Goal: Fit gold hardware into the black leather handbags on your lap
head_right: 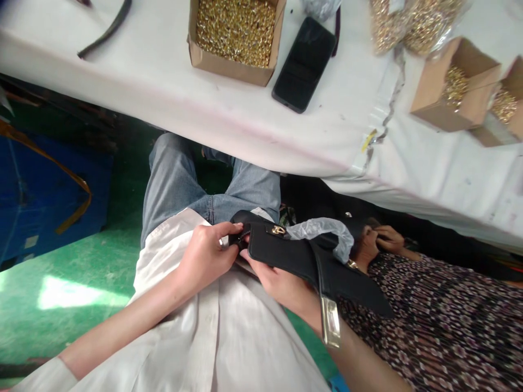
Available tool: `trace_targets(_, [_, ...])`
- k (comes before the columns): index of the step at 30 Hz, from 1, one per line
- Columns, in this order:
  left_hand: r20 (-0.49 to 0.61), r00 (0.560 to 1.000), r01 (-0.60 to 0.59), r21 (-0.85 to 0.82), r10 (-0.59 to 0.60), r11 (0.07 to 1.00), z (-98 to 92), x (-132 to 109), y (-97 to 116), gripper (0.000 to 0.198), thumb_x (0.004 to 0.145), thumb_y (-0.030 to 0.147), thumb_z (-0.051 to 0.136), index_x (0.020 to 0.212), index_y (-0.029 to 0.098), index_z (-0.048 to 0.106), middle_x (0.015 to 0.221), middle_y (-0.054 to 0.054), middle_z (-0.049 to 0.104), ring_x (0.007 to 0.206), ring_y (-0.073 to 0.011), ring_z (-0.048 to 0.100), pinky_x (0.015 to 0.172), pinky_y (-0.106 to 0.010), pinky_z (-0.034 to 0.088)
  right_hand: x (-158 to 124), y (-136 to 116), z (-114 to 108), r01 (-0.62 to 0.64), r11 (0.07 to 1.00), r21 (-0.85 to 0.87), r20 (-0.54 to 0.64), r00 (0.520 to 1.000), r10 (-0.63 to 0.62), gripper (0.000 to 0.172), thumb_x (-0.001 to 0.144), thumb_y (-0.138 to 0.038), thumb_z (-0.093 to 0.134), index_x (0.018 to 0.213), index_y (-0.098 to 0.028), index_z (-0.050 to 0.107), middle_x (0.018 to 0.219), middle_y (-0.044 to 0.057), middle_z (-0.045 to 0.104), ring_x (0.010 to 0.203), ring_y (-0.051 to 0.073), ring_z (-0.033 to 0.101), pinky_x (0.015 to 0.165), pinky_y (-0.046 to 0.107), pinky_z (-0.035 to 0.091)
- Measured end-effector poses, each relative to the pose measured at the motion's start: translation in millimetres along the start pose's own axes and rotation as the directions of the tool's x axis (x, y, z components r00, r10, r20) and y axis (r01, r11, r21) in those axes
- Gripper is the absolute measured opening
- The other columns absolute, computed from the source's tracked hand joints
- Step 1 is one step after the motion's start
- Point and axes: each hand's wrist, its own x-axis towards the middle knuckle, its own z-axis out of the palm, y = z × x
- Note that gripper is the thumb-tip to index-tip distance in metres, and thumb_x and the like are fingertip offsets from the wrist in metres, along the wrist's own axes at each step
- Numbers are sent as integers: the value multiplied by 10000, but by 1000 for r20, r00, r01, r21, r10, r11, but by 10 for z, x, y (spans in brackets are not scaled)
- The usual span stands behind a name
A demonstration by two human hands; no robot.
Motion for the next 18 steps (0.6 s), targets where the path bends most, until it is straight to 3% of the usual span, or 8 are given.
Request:
trace_targets(3, [8,1000,-1,4,1,1000,-7,3,3,450,787,-17,662,1108,239,844,1159,-11,877,1057,-310,851,893,-390,694,-14,-60,47,70,997,-42,-51,996,-72,346,1082,-317,736,1423,-289,784,1221,56,854,1112,305,826,1081,442,682])
trace_targets(7, [-3,1000,-8,6,8,1000,-16,3,9,434,805,-20,662,1105,236,844,1153,-19,878,1063,-305,850,910,-392,691,-62,-115,53,84,970,-229,-99,989,-109,458,1003,-268,842,1454,-263,760,1227,80,853,1097,313,830,1165,466,633])
trace_targets(13, [8,1000,1,47,-1,999,-11,-1,10,439,834,-10,687,1160,232,853,1199,-36,870,1099,-322,846,975,-423,693,-52,-163,85,50,960,-274,-83,994,-75,301,1042,-315,826,1329,-250,765,1239,68,851,1041,289,834,1054,439,637])
trace_targets(18, [54,998,-22,31,20,999,-56,18,6,448,860,-18,681,1195,232,842,1251,-38,859,1107,-305,844,937,-376,690,36,-153,61,112,973,-199,-78,988,-130,358,1061,-202,794,1402,-290,724,1326,10,831,1171,258,814,1129,418,603])
